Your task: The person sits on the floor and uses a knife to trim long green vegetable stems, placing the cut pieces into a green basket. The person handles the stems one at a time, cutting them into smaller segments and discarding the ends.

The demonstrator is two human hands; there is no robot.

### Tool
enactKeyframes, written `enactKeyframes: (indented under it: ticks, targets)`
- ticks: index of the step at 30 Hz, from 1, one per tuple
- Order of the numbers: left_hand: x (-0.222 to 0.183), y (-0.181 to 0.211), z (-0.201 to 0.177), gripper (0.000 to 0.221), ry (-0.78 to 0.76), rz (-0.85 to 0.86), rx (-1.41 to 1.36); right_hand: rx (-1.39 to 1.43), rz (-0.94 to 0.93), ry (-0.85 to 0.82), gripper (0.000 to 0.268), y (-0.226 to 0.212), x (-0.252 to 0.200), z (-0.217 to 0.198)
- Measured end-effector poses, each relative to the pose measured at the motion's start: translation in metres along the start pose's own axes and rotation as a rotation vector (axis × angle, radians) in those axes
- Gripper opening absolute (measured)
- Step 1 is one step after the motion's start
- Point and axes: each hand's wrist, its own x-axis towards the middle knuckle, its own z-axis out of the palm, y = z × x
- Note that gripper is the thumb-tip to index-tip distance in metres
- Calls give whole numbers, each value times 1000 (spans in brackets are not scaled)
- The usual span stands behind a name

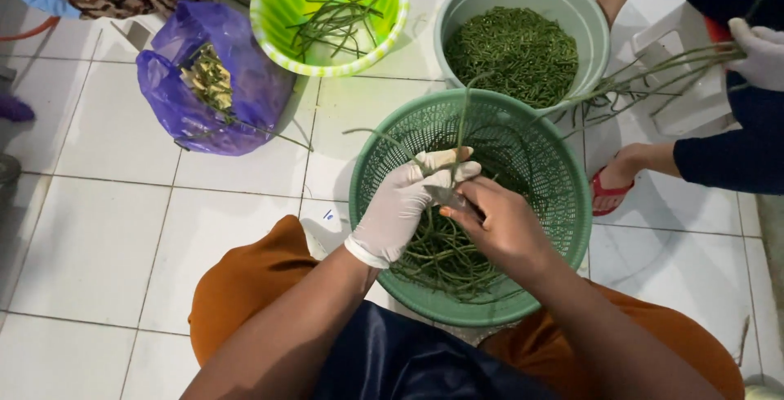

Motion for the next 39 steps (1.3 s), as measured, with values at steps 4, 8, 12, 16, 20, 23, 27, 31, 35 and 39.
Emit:
enactKeyframes:
  ticks: [4, 8, 12, 16, 20, 23, 27, 31, 35, 39]
  targets:
    - [-3, -3, 4, 31, 0, 4, -73, -13, 53, -69, 36, 9, -8, 6]
    - [1, -3, -2, 27, 71, -4, -92, 11, -86, -17, 33, 26, -8, 8]
    - [-5, 11, 3, 25, 121, 15, 41, 62, -260, 176, 43, 67, -3, -1]
    - [-4, 3, -2, 25, 95, -1, 30, 586, -95, 273, 83, 64, 3, -18]
    - [-6, -4, -5, 26, 60, -55, 69, 914, -154, 71, 75, 79, 19, -38]
    - [-10, -5, -1, 26, 35, -96, 103, 1194, -202, -111, 72, 93, 26, -49]
    - [-15, -5, 0, 24, 22, -131, 126, 1123, -135, 80, 78, 101, 21, -36]
    - [-17, -8, 0, 24, 25, -145, 143, 1055, -88, 151, 72, 106, 19, -29]
    - [-15, -14, -3, 22, 33, -150, 167, 914, -73, 184, 64, 116, 22, -29]
    - [-16, -19, -6, 17, 37, -147, 197, 696, 3, 221, 57, 129, 22, -29]
